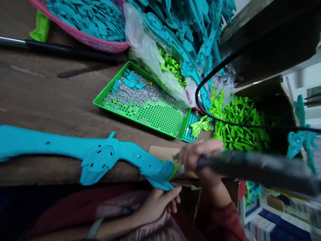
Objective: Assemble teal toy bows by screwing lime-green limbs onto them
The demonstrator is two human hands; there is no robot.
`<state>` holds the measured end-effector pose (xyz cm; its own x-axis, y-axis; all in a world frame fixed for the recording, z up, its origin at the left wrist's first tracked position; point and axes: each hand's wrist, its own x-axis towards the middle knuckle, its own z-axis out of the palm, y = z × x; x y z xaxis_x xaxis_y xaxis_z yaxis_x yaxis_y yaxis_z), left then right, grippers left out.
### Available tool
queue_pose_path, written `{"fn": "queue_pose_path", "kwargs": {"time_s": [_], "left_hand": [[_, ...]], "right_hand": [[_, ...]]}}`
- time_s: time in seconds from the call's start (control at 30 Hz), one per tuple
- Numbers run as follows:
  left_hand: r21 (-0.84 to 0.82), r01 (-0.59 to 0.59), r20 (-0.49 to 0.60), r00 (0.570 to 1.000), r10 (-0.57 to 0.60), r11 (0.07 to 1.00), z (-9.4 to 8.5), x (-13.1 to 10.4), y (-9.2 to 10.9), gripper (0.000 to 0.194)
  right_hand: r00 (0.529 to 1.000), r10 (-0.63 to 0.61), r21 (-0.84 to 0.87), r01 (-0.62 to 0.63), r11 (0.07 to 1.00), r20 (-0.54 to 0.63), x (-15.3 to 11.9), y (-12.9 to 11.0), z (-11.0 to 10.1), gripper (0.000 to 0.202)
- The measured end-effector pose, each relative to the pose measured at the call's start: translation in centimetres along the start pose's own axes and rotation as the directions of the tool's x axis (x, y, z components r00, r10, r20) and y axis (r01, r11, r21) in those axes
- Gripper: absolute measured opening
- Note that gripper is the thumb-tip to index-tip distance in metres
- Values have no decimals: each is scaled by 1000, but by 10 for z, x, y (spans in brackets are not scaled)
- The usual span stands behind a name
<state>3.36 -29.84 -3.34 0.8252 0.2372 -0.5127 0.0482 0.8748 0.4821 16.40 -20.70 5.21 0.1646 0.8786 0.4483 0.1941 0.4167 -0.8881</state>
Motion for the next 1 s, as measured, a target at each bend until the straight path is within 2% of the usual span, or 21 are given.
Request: {"fn": "queue_pose_path", "kwargs": {"time_s": [0.03, 0.1, 0.17, 0.23, 0.37, 0.6, 0.63, 0.7, 0.73, 0.77, 0.83, 0.9, 0.97, 1.0], "left_hand": [[5, 1, -2, 1000, -1, 1000, 0, 1, -1, 56], [17, -6, -8, 1000, 6, 1000, -2, 2, -2, 58], [29, -10, -2, 1000, 10, 1000, -3, 3, -5, 59], [37, -12, 10, 1000, 12, 999, -3, 5, -8, 60], [33, -9, 14, 1000, 8, 999, -4, 7, -12, 62], [89, 3, -9, 1000, -2, 996, -8, 4, -8, 64], [133, -11, 11, 1000, 10, 991, -9, 2, -8, 59], [304, -92, 122, 991, 57, 948, -12, -6, -6, 45], [418, -184, 175, 977, 120, 890, -14, -12, -4, 39], [534, -300, 214, 952, 218, 790, -17, -17, -2, 37], [698, -474, 239, 861, 449, 537, -25, -28, 6, 37], [782, -524, 241, 753, 612, 337, -36, -35, 19, 37], [836, -542, 350, 647, 677, 86, -49, -35, 35, 37], [843, -529, 439, 573, 692, -98, -55, -32, 42, 40]], "right_hand": [[994, -68, 55, 73, 996, -84, 19, 9, -4, 14], [966, -109, 70, 129, 989, -235, 55, 32, -10, 14], [926, -74, 31, 92, 995, -369, 80, 58, -12, 15], [891, -30, -16, 26, 1000, -453, 91, 78, -13, 19], [877, -10, -80, -32, 996, -481, 89, 95, -14, 27], [872, 7, -46, -33, 998, -489, 88, 95, -13, 25], [871, 10, -34, -31, 999, -491, 87, 95, -13, 26], [865, 19, -29, -39, 999, -501, 86, 96, -13, 29], [860, 25, -34, -49, 998, -509, 85, 97, -13, 31], [856, 33, -39, -62, 997, -515, 84, 99, -13, 33], [852, 49, -39, -81, 996, -521, 86, 103, -12, 36], [852, 53, -36, -84, 996, -520, 90, 101, -11, 39], [840, 40, -43, -75, 996, -541, 91, 88, -11, 40], [826, 25, -51, -64, 997, -562, 88, 75, -11, 38]]}}
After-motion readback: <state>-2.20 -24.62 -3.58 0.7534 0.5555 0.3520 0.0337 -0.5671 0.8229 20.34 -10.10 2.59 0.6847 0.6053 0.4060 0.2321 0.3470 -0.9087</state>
